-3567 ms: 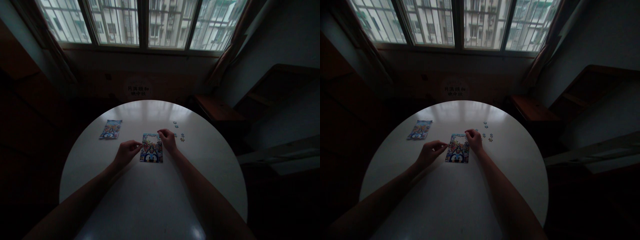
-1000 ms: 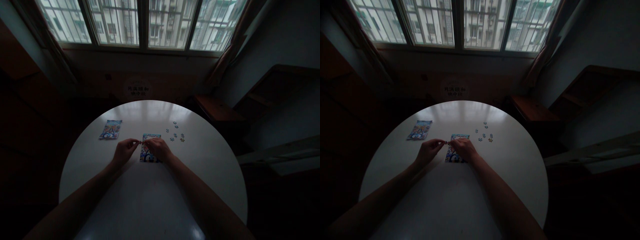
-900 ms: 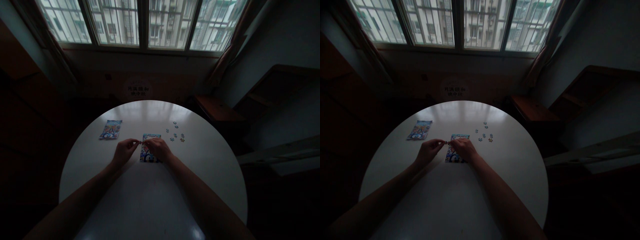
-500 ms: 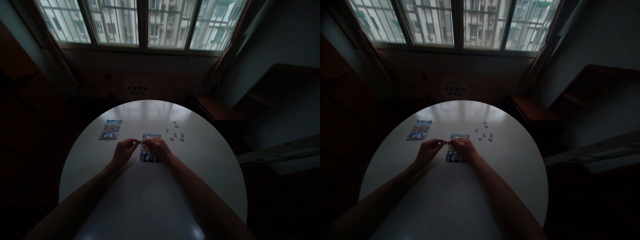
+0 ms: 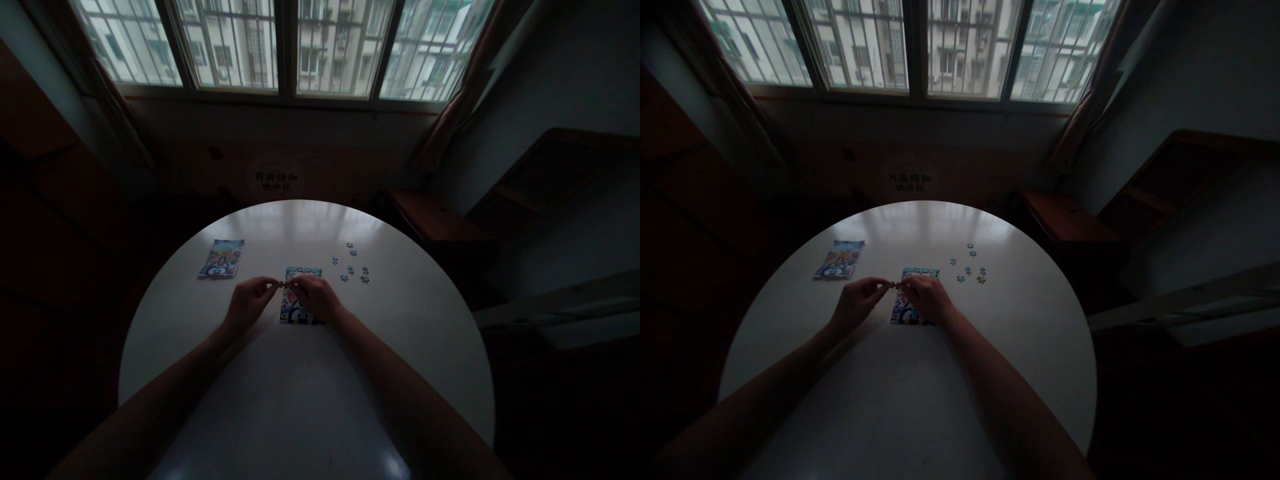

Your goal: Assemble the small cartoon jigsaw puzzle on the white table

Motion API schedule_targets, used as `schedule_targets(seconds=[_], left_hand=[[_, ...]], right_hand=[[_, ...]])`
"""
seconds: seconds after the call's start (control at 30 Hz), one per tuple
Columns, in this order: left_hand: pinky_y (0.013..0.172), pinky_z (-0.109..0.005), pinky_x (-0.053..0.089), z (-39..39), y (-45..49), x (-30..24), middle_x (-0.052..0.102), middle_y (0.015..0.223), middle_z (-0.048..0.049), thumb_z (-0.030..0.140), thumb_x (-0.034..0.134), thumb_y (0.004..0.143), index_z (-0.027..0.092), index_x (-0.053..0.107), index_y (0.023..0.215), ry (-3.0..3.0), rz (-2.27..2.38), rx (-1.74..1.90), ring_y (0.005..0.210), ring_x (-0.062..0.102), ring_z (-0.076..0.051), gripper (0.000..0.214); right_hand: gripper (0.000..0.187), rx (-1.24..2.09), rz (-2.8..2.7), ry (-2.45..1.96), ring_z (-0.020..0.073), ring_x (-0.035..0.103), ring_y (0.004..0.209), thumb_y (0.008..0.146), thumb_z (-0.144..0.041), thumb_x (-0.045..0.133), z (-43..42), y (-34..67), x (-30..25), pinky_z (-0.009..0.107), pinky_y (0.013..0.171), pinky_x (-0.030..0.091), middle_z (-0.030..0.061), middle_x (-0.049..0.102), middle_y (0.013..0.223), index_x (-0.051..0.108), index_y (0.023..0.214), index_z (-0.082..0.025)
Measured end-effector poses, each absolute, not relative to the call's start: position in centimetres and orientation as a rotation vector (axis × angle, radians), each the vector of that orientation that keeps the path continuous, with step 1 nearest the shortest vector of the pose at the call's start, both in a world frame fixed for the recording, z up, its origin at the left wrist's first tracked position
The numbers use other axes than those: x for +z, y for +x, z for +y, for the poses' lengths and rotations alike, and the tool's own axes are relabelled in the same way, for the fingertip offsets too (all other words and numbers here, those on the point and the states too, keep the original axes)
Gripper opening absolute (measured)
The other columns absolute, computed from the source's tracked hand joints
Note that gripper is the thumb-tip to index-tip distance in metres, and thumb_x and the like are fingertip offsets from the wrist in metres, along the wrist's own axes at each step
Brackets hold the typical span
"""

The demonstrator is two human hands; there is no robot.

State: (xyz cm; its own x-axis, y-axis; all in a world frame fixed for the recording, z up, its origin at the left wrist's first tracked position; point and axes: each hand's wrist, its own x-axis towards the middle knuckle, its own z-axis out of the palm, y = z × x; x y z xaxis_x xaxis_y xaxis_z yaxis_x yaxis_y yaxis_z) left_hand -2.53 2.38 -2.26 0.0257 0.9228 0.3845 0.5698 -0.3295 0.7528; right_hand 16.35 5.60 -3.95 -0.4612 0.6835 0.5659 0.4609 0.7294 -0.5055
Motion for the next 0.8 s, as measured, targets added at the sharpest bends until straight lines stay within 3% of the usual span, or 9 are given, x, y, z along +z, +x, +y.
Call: schedule_targets(seconds=[0.17,0.3,0.47,0.8], left_hand=[[0.043,-0.018,0.029,2.3,-2.6,-2.2,0.050,0.049,0.0045,0.036,0.062,0.078,0.015,0.072,0.082,1.909,1.520,1.232,0.044,0.040,-0.007,0.023],[0.042,-0.019,0.029,2.4,-2.6,-2.0,0.048,0.049,0.0042,0.037,0.061,0.079,0.015,0.072,0.083,1.876,1.511,1.254,0.044,0.039,-0.007,0.025],[0.043,-0.019,0.028,2.3,-2.4,-2.0,0.047,0.048,0.0045,0.034,0.061,0.078,0.015,0.071,0.082,1.880,1.492,1.262,0.044,0.038,-0.007,0.022],[0.043,-0.019,0.029,2.2,-2.2,-2.1,0.047,0.047,0.0046,0.036,0.060,0.079,0.014,0.071,0.082,1.910,1.489,1.223,0.044,0.039,-0.007,0.025]], right_hand=[[0.016,0.396,-2.127,-0.844,0.0109,0.054,0.062,0.089,-0.027,0.050,6.1,17.4,-3.1,0.022,0.061,0.042,0.0031,0.062,0.076,0.063,0.089,-0.017],[0.023,0.290,-1.818,-1.020,0.0111,0.051,0.061,0.090,-0.030,0.045,7.5,19.7,-2.4,0.023,0.061,0.042,0.0029,0.058,0.073,0.063,0.083,-0.016],[0.027,0.339,-1.567,-1.139,0.0141,0.055,0.064,0.088,-0.036,0.045,8.9,21.4,-3.4,0.026,0.061,0.044,0.0047,0.062,0.075,0.063,0.085,-0.016],[0.027,0.404,-1.573,-1.140,0.0140,0.057,0.062,0.087,-0.035,0.046,8.7,20.8,-3.8,0.025,0.059,0.044,0.0047,0.064,0.071,0.064,0.085,-0.014]])
